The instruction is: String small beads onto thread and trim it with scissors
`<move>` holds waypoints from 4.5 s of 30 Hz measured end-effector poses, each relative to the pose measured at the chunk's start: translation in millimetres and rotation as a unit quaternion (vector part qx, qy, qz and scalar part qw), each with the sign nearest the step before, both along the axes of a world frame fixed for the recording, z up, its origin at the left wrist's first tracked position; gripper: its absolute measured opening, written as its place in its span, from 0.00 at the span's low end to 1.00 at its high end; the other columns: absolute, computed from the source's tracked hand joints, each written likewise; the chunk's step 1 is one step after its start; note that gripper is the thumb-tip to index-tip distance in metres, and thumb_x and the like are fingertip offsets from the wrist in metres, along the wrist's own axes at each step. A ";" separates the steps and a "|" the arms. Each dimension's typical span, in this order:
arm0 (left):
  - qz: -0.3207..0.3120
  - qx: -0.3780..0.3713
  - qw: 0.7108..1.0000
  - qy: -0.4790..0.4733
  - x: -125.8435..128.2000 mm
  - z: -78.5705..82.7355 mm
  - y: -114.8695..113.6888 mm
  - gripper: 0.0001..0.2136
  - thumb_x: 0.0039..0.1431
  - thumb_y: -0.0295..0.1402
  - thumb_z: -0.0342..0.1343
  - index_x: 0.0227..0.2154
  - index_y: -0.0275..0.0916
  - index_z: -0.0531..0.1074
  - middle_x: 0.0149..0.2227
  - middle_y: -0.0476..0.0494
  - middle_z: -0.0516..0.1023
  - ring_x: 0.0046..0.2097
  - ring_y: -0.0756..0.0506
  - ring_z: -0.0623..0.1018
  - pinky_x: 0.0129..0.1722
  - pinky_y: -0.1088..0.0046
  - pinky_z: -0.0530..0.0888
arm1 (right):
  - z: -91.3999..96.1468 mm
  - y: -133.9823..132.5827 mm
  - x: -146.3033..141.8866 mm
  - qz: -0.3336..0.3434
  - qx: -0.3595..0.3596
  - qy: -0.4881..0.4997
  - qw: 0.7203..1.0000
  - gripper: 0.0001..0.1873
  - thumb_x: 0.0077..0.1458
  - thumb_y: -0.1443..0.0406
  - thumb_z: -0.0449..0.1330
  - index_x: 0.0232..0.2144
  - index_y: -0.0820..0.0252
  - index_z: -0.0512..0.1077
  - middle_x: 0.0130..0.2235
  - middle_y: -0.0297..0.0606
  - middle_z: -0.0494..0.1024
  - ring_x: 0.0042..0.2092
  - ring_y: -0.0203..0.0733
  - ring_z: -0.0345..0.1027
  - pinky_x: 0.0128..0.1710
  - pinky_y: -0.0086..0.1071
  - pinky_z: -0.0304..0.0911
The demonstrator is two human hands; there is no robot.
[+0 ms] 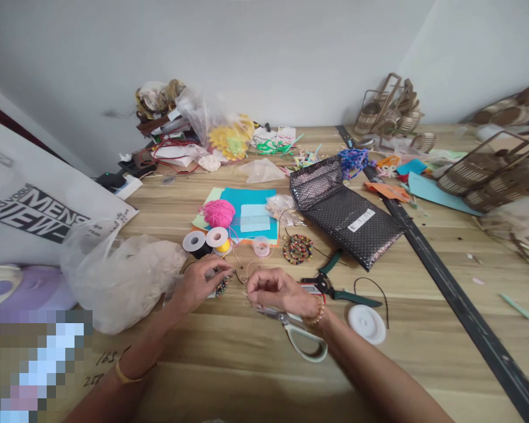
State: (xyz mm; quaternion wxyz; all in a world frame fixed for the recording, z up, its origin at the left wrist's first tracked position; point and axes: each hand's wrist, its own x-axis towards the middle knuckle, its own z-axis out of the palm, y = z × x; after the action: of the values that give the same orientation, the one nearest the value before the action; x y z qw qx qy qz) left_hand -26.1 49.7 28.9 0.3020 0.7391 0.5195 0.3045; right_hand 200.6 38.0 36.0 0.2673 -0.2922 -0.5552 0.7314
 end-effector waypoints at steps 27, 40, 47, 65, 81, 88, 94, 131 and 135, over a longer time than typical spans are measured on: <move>-0.123 0.016 0.984 0.124 23.9 -13.5 10.1 0.16 0.62 0.32 0.46 0.22 0.36 0.73 0.28 0.44 0.72 0.35 0.45 0.70 0.41 0.69 0.65 | -9.9 1.2 0.8 0.238 0.120 -0.117 0.957 0.05 0.50 0.69 0.59 0.27 0.64 0.74 0.22 0.28 0.68 0.23 0.28 0.58 0.23 0.21 0.56; -0.038 0.094 0.993 0.068 2.5 -15.3 3.9 0.10 0.57 0.30 0.55 0.42 0.36 0.73 0.42 0.38 0.76 0.46 0.42 0.73 0.49 0.61 0.68 | -19.0 6.0 -1.6 0.111 0.076 -0.086 0.987 0.14 0.52 0.57 0.61 0.27 0.65 0.70 0.25 0.32 0.69 0.25 0.30 0.58 0.25 0.23 0.54; -0.054 0.100 0.988 0.106 -17.2 -11.2 -8.3 0.05 0.55 0.25 0.56 0.27 0.37 0.76 0.33 0.42 0.74 0.42 0.43 0.70 0.42 0.65 0.70 | -31.0 1.9 -11.9 -0.090 0.190 -0.170 0.963 0.10 0.55 0.61 0.58 0.28 0.63 0.70 0.28 0.34 0.70 0.29 0.34 0.60 0.28 0.26 0.54; -0.117 0.116 0.957 0.241 -17.0 -28.0 -18.4 0.07 0.59 0.27 0.51 0.31 0.38 0.74 0.35 0.43 0.73 0.48 0.42 0.68 0.49 0.60 0.68 | -41.0 -6.3 -21.8 -0.100 0.260 -0.206 0.938 0.05 0.55 0.67 0.56 0.28 0.62 0.68 0.27 0.32 0.68 0.28 0.33 0.59 0.28 0.26 0.54; -0.092 0.153 0.960 0.214 -9.8 -33.2 -17.9 0.08 0.59 0.26 0.51 0.29 0.38 0.74 0.34 0.43 0.74 0.45 0.43 0.70 0.48 0.60 0.69 | -41.6 -8.0 -25.6 -0.114 0.232 -0.196 0.946 0.05 0.54 0.68 0.56 0.27 0.63 0.69 0.25 0.32 0.68 0.27 0.32 0.58 0.27 0.26 0.54; 0.028 0.029 0.996 -0.083 5.1 -19.1 -21.9 0.03 0.53 0.29 0.59 0.26 0.38 0.76 0.29 0.44 0.77 0.35 0.45 0.74 0.40 0.67 0.70 | -39.5 -8.0 -26.9 -0.145 0.125 -0.104 0.976 0.11 0.54 0.59 0.59 0.27 0.63 0.70 0.24 0.31 0.67 0.26 0.32 0.57 0.26 0.27 0.55; 0.083 -0.273 0.883 -0.373 15.8 -23.7 -29.7 0.05 0.45 0.32 0.64 0.25 0.35 0.77 0.23 0.48 0.76 0.27 0.51 0.72 0.31 0.74 0.68 | -33.9 -10.1 -30.4 -0.150 0.007 0.003 0.989 0.17 0.48 0.54 0.64 0.26 0.62 0.70 0.23 0.31 0.69 0.24 0.31 0.59 0.25 0.25 0.59; 0.068 -0.385 0.782 -0.486 22.8 -33.5 -33.1 0.09 0.39 0.32 0.68 0.24 0.34 0.77 0.23 0.48 0.76 0.27 0.52 0.73 0.33 0.73 0.69 | -41.0 -16.1 -34.6 -0.128 0.001 0.031 0.991 0.18 0.49 0.52 0.64 0.27 0.63 0.69 0.27 0.35 0.73 0.28 0.34 0.65 0.29 0.28 0.60; 0.060 -0.384 0.782 -0.487 23.0 -33.1 -33.6 0.09 0.39 0.32 0.69 0.24 0.34 0.77 0.23 0.48 0.76 0.27 0.52 0.72 0.32 0.74 0.68 | -38.7 -15.6 -34.2 -0.128 0.001 0.029 0.991 0.18 0.48 0.53 0.64 0.26 0.63 0.69 0.26 0.34 0.73 0.27 0.33 0.64 0.28 0.27 0.59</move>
State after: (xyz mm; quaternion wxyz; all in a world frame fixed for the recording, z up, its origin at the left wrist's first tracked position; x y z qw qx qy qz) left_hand -3.1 16.1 -4.2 0.7547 0.2826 0.4208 0.4164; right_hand 166.4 22.4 -2.7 0.3746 -0.3392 -0.5065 0.6986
